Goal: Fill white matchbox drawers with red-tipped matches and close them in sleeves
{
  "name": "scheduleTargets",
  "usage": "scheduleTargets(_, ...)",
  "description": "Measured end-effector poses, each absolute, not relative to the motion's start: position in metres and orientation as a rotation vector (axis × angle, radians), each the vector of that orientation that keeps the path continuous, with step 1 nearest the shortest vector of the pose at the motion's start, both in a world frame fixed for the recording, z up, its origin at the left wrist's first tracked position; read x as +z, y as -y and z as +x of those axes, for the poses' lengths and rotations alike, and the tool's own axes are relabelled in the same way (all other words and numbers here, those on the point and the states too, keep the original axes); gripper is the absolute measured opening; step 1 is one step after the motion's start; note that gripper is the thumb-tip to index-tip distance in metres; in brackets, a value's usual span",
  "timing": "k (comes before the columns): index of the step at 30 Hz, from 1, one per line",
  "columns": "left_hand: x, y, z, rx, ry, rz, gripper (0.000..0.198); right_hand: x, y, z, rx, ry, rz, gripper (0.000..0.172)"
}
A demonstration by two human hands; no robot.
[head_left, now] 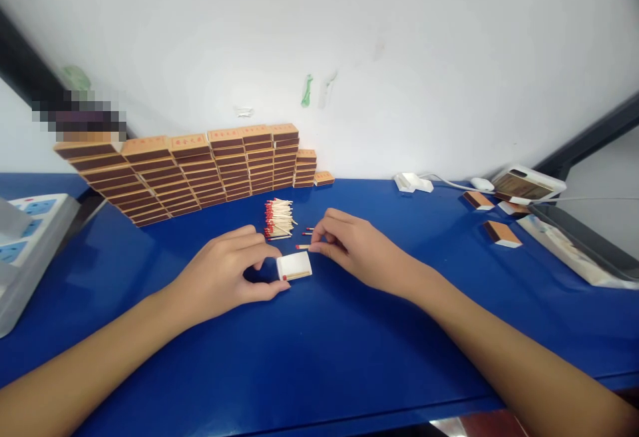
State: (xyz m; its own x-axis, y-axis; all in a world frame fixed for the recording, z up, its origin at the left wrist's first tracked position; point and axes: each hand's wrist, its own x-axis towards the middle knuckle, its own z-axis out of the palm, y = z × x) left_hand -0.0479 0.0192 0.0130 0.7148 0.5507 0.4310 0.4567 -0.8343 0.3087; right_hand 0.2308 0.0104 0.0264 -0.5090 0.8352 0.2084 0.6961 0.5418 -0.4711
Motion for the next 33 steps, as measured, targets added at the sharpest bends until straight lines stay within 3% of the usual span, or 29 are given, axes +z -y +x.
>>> scheduleTargets(9,0.015,-0.017,-0.045,0.857,-0.803,2.792,0.018,0.025,0.009,0.207,0.313,2.54,-1.184,0.008)
scheduleTargets(17,0.013,-0.017,-0.046,0.816,-0.819,2.786,0.018,0.014,-0.019,0.231,0.241,2.299,-1.358,0.006)
scheduleTargets(33,0.013,-0.015,-0.048,0.822,-0.796,2.804,0.016,0.013,-0.037,0.256,0.444,2.34,-1.429,0.013)
